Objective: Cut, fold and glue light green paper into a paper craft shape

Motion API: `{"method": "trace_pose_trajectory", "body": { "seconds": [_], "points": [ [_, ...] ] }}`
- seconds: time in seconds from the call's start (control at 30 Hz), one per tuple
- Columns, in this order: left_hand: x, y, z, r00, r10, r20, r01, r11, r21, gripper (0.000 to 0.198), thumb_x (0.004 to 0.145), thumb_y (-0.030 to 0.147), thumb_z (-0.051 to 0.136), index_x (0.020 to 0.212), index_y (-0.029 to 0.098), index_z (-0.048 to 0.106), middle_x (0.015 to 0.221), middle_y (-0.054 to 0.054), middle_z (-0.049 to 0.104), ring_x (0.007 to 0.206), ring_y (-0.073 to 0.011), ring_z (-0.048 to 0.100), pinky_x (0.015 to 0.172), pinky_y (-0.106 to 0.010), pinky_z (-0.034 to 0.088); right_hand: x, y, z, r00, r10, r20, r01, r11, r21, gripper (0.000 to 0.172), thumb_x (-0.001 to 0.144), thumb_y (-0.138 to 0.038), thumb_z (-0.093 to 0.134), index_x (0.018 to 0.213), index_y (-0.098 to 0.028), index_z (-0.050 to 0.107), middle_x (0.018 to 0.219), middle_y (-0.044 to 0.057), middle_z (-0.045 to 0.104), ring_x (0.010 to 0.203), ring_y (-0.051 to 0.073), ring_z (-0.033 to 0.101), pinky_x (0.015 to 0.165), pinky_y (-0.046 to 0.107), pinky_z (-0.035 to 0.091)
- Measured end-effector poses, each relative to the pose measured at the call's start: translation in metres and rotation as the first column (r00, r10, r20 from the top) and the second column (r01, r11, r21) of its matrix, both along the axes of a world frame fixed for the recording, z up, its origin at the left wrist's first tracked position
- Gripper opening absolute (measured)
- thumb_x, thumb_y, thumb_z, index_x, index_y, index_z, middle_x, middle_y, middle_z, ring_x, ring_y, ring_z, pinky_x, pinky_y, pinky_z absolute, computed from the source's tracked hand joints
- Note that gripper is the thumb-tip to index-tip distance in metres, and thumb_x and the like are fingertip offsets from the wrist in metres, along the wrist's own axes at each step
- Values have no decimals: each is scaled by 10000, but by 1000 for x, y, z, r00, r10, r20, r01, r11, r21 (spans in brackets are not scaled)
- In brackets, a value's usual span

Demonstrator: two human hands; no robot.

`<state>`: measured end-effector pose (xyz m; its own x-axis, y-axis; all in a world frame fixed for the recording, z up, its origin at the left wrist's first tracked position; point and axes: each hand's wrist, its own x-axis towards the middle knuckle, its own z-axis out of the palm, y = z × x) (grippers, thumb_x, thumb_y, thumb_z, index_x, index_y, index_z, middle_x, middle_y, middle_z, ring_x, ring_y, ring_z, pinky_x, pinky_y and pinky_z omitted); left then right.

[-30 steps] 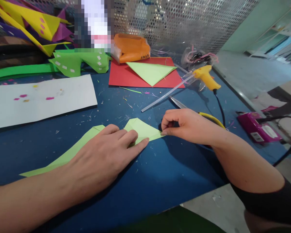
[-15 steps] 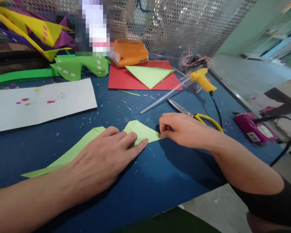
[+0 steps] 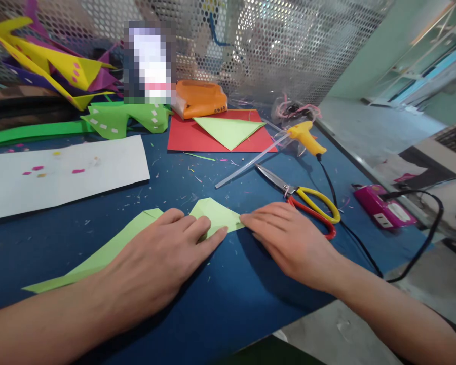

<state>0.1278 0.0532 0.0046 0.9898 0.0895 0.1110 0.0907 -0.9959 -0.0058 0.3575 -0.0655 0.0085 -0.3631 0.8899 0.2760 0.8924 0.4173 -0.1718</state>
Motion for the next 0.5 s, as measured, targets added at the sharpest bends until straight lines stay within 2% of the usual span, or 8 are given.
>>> {"method": "trace_pose_trajectory", "body": {
  "seconds": [0.13,0.2,0.3,0.4,0.5],
  "points": [
    [0,-2,0,999,10,30,-10,1000,-1,493,848,31,355,1281,207,513,919,-37,585,718,-190,505,722,-363,341,-13,-18,-12,980,-21,197,23,1000,-8,463,899,-108,413,1339,13,493,1357,196,556,1253,297,521,1033,478,423],
    [0,-2,1,999,12,36,-12,1000,7,489,853,29,354,1280,205,515,902,-37,583,720,-192,506,716,-360,341,-17,-23,-12,976,-41,216,51,998,-43,514,902,-172,413,1374,28,447,1414,214,485,1311,316,463,1059,490,402],
    [-1,-3,2,999,19,29,-20,999,29,487,859,31,366,1289,208,512,884,-34,584,720,-192,515,705,-352,339,-22,-27,-9,978,-75,192,95,991,-97,536,935,-228,387,1423,-6,391,1463,172,435,1361,277,404,1099,457,373],
    [1,-2,2,1000,27,15,-28,998,48,482,864,41,387,1292,225,513,907,-34,598,734,-189,534,718,-346,345,-31,-27,-7,970,-165,180,186,977,-104,576,983,-414,367,1427,-48,404,1451,157,462,1342,273,433,1075,456,406],
    [2,-2,3,999,30,9,-31,998,51,445,887,71,390,1282,228,523,919,-34,609,729,-188,549,717,-350,350,-44,-25,-11,949,-246,199,260,964,-48,750,935,-625,334,1380,-38,478,1396,206,513,1287,338,484,1029,510,436]
  ]
}}
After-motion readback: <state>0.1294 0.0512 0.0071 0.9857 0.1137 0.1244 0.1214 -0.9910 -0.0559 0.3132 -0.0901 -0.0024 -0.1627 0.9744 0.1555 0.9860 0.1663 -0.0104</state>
